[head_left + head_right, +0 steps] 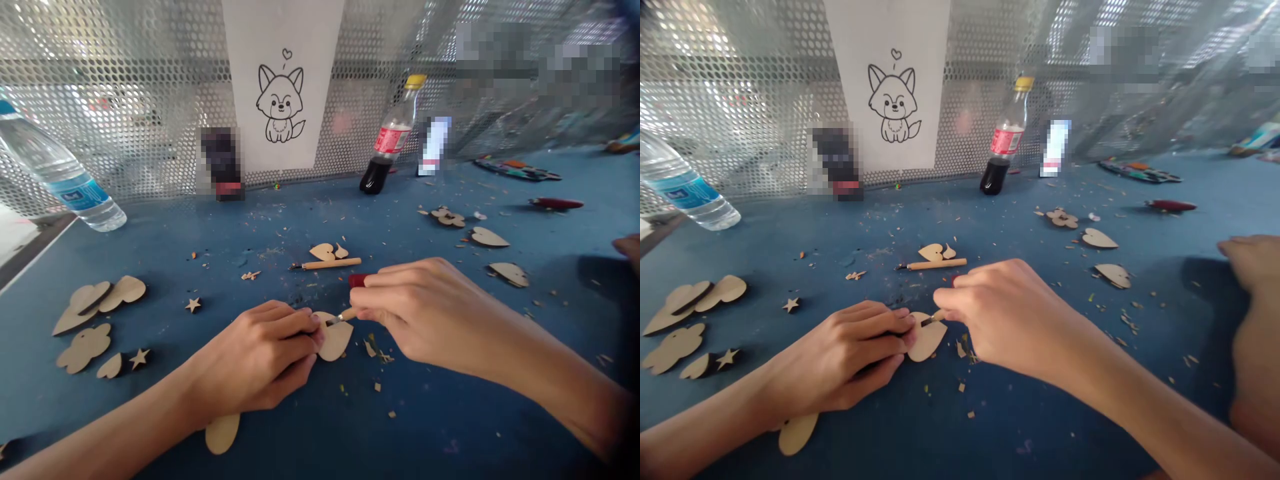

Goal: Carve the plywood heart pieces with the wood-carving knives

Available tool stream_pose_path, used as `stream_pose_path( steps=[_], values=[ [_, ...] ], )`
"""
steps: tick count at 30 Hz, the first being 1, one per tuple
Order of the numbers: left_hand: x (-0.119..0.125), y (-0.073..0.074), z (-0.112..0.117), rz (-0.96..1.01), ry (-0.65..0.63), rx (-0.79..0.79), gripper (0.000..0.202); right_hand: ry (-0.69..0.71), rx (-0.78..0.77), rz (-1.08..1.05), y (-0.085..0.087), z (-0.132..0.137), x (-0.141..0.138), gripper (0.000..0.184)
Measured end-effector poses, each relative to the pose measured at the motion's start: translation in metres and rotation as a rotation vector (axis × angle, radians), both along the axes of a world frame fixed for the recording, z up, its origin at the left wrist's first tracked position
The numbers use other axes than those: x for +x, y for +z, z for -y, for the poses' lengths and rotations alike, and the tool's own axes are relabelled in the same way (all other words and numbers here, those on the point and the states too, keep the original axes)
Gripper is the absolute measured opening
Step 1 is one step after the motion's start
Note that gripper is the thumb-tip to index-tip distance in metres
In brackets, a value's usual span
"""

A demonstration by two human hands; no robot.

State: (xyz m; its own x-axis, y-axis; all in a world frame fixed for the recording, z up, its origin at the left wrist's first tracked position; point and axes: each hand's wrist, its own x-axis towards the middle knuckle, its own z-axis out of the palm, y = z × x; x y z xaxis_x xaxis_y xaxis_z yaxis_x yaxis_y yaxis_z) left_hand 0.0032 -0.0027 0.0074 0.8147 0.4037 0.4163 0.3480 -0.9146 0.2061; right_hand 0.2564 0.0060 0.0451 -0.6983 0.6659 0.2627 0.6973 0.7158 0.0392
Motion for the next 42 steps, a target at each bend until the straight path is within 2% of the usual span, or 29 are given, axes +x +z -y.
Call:
stream_pose_path(
  steps=[3, 6, 10, 17, 23, 26, 28, 31, 35, 42],
  values=[
    [0.000, 0.000, -0.001, -0.006, 0.001, -0.014, 0.022, -0.030, -0.220, -0.176, -0.018, -0.004, 0.013, 0.025],
    [0.000, -0.001, -0.001, -0.018, -0.004, -0.026, 0.021, -0.018, -0.265, -0.266, -0.031, -0.003, 0.021, 0.025],
    [-0.001, 0.000, -0.002, -0.014, -0.008, -0.010, 0.019, 0.009, -0.191, -0.260, -0.039, -0.002, 0.026, 0.021],
    [-0.002, 0.000, -0.002, -0.036, -0.009, 0.025, 0.020, 0.044, -0.131, -0.238, -0.042, -0.004, 0.029, 0.022],
    [0.001, 0.003, -0.003, -0.045, -0.010, 0.082, 0.021, 0.113, -0.032, -0.239, -0.037, -0.002, 0.032, 0.024],
    [0.002, 0.004, -0.003, -0.061, -0.014, 0.080, 0.020, 0.089, 0.038, -0.159, -0.032, 0.004, 0.027, 0.026],
    [0.003, 0.004, -0.002, -0.063, -0.008, 0.082, 0.020, 0.051, 0.078, -0.068, -0.030, 0.008, 0.021, 0.023],
    [0.002, 0.002, -0.002, -0.060, -0.001, 0.078, 0.020, 0.042, 0.116, 0.064, -0.027, 0.013, 0.011, 0.005],
    [0.001, 0.001, -0.003, -0.070, 0.004, 0.060, 0.019, 0.052, 0.139, 0.141, -0.025, 0.018, 0.002, 0.024],
    [0.007, 0.001, 0.000, -0.082, 0.058, 0.027, 0.018, 0.069, 0.247, 0.102, -0.035, 0.023, 0.002, 0.032]
  ],
)
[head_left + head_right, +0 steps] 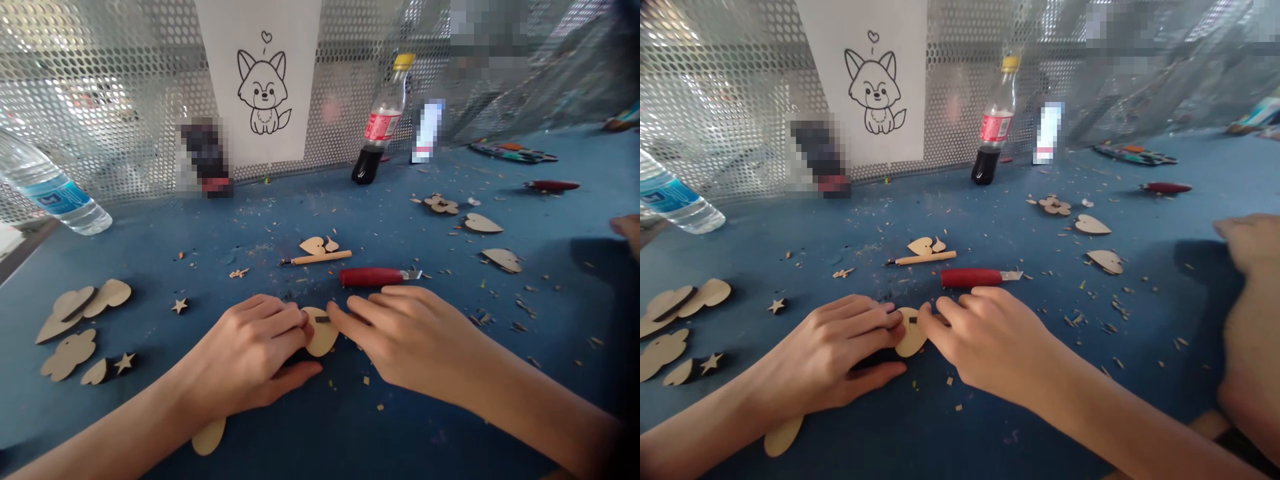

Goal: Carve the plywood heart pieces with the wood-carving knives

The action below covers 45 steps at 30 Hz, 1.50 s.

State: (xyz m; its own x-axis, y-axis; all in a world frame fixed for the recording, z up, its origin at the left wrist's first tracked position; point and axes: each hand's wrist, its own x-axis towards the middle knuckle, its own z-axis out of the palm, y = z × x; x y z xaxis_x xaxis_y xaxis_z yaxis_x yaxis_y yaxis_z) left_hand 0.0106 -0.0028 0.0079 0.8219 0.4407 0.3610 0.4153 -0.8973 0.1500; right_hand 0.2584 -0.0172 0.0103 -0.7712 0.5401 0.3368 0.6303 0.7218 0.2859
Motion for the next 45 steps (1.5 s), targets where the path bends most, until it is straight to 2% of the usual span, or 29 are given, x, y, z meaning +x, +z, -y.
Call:
stream_pose_path(
  steps=[4, 7, 10, 13, 18, 27, 31, 38, 45],
  values=[
    [0.009, -0.003, 0.001, 0.038, 0.132, -0.057, 0.024, -0.012, 0.008, -0.028, -0.007, -0.002, 0.001, 0.027],
    [0.013, -0.004, -0.001, 0.079, 0.170, -0.151, 0.031, -0.037, 0.013, -0.004, -0.005, -0.001, -0.004, 0.026],
    [0.013, -0.004, -0.004, 0.077, 0.172, -0.222, 0.042, -0.068, -0.028, -0.015, -0.002, 0.000, -0.011, 0.026],
    [0.012, -0.004, -0.006, 0.069, 0.171, -0.261, 0.034, -0.089, -0.053, -0.018, 0.000, 0.000, -0.016, 0.028],
    [0.008, -0.005, -0.010, 0.038, 0.115, -0.239, 0.031, -0.097, -0.035, -0.041, -0.001, -0.003, -0.017, 0.025],
    [0.006, -0.009, -0.017, 0.042, 0.069, -0.251, 0.030, 0.016, -0.010, -0.004, 0.000, -0.007, -0.012, 0.022],
    [0.007, -0.007, -0.017, 0.023, 0.081, -0.254, 0.030, 0.019, -0.010, 0.007, 0.000, -0.006, -0.011, 0.023],
    [0.007, -0.010, -0.016, 0.072, 0.137, -0.285, 0.041, -0.001, -0.002, -0.025, 0.001, -0.004, -0.010, 0.021],
    [0.006, -0.014, -0.019, 0.072, 0.064, -0.243, 0.035, -0.004, 0.017, -0.050, -0.003, -0.005, -0.008, 0.020]
  ],
)
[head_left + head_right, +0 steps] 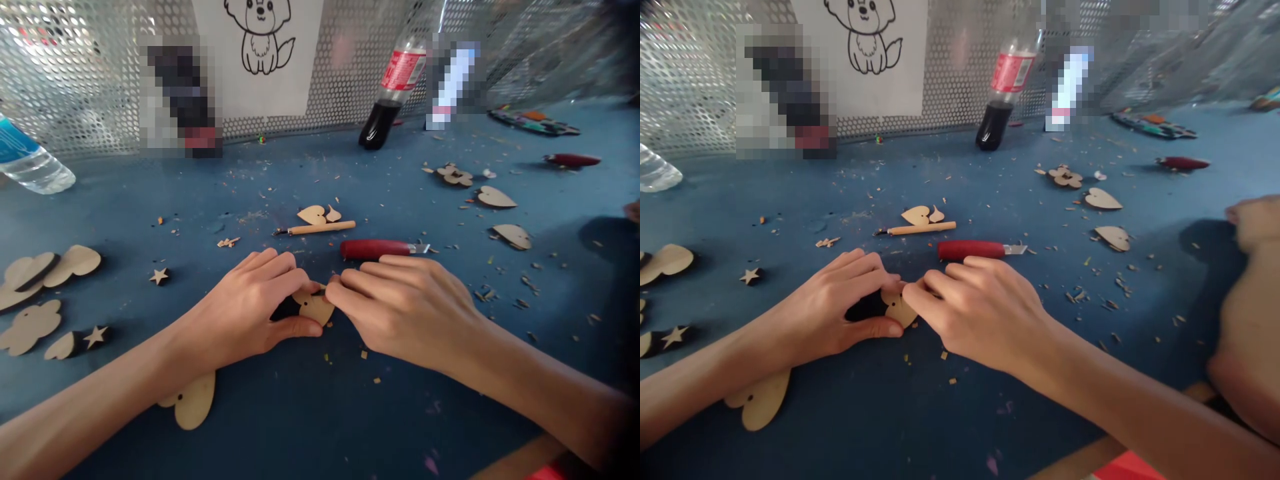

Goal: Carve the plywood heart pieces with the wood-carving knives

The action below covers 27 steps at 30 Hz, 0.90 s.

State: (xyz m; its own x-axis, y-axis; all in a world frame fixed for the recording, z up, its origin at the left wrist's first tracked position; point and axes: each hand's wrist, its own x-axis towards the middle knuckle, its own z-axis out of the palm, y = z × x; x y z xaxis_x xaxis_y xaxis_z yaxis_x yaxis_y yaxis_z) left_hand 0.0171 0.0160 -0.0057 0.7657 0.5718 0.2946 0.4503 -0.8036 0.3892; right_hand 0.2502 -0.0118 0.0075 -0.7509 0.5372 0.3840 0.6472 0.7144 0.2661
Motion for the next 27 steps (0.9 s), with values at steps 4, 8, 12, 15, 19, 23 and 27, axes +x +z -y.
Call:
stream_pose_path(
  steps=[4, 8, 12, 15, 19, 23, 27],
  values=[
    [0.001, 0.000, 0.000, -0.015, -0.006, -0.019, 0.031, 0.063, -0.027, 0.005, -0.001, -0.008, 0.003, 0.024],
    [0.002, 0.004, 0.000, -0.057, 0.012, -0.064, 0.024, 0.104, -0.070, -0.010, -0.002, -0.013, 0.007, 0.027],
    [0.003, 0.007, 0.004, -0.064, 0.036, -0.074, 0.023, 0.092, -0.113, -0.025, -0.004, -0.011, 0.009, 0.024],
    [0.005, 0.008, 0.008, -0.080, 0.062, -0.063, 0.029, 0.096, -0.103, -0.038, -0.005, -0.008, 0.009, 0.024],
    [0.008, 0.006, 0.010, -0.086, 0.091, -0.012, 0.033, 0.083, -0.082, -0.042, -0.003, -0.007, 0.006, 0.023],
    [0.009, 0.006, 0.010, -0.072, 0.075, 0.005, 0.021, 0.116, -0.053, -0.016, 0.001, -0.006, 0.006, 0.024],
    [0.009, 0.006, 0.011, -0.066, 0.057, 0.000, 0.018, 0.148, -0.067, -0.014, 0.001, -0.004, 0.008, 0.026]
  ],
)
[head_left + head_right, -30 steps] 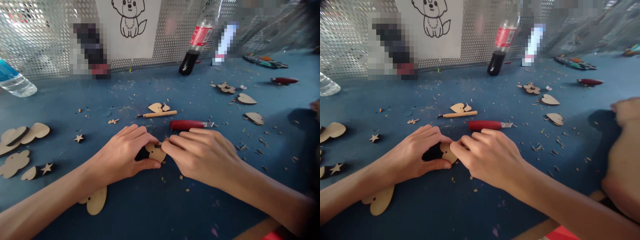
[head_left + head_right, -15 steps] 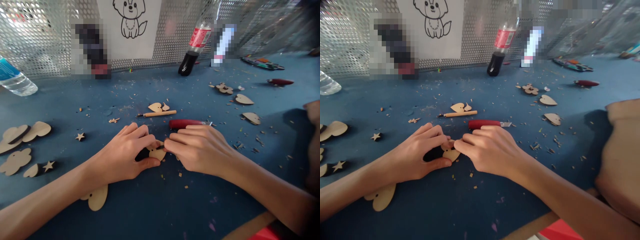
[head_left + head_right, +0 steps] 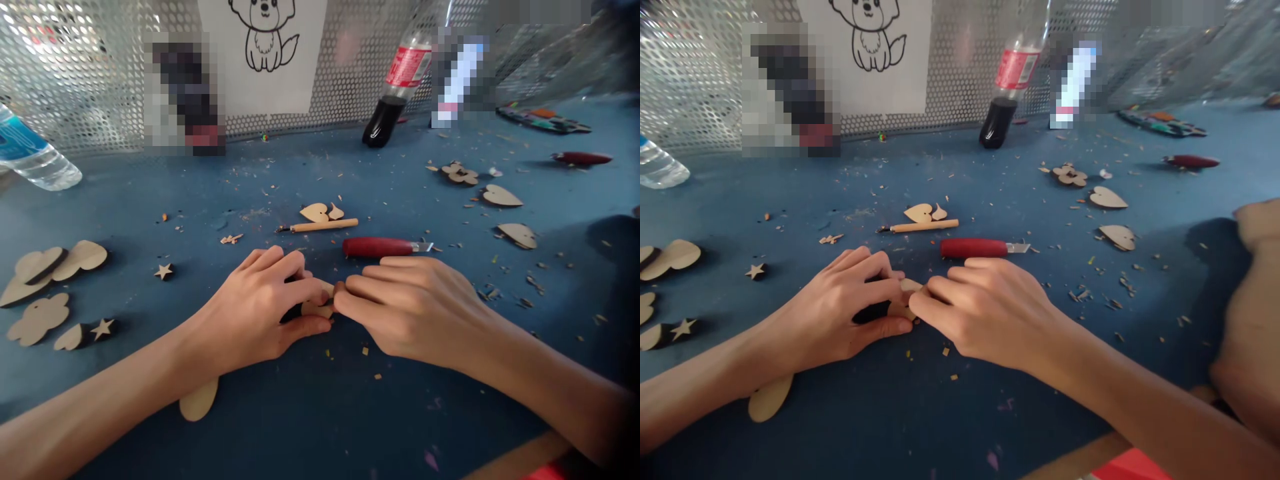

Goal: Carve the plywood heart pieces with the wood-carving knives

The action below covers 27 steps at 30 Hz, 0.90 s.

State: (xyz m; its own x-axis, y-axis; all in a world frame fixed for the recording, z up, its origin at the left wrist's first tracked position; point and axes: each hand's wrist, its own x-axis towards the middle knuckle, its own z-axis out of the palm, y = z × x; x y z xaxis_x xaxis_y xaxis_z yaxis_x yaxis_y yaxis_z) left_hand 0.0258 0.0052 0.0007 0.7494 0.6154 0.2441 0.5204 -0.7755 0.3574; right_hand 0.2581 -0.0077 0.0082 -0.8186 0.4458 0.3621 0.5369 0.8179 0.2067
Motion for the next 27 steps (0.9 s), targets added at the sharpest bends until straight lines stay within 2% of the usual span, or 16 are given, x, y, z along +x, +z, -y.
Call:
stream_pose_path(
  steps=[7, 11, 19, 27],
  values=[
    [0.0003, -0.0005, 0.0010, -0.001, -0.003, 0.023, 0.017, -0.005, -0.034, -0.013, -0.0007, 0.0032, 0.0009, 0.026],
    [-0.0007, -0.0030, 0.0008, 0.035, -0.003, 0.032, 0.026, -0.016, -0.043, -0.017, -0.0005, 0.0026, 0.0013, 0.024],
    [-0.0008, -0.0047, 0.0012, 0.070, 0.025, -0.001, 0.041, -0.064, 0.069, -0.039, -0.0022, -0.0045, 0.0025, 0.018],
    [-0.0001, -0.0044, 0.0017, 0.044, 0.035, 0.036, 0.030, -0.106, 0.103, -0.053, -0.0040, 0.0044, -0.0053, 0.019]
  ],
)
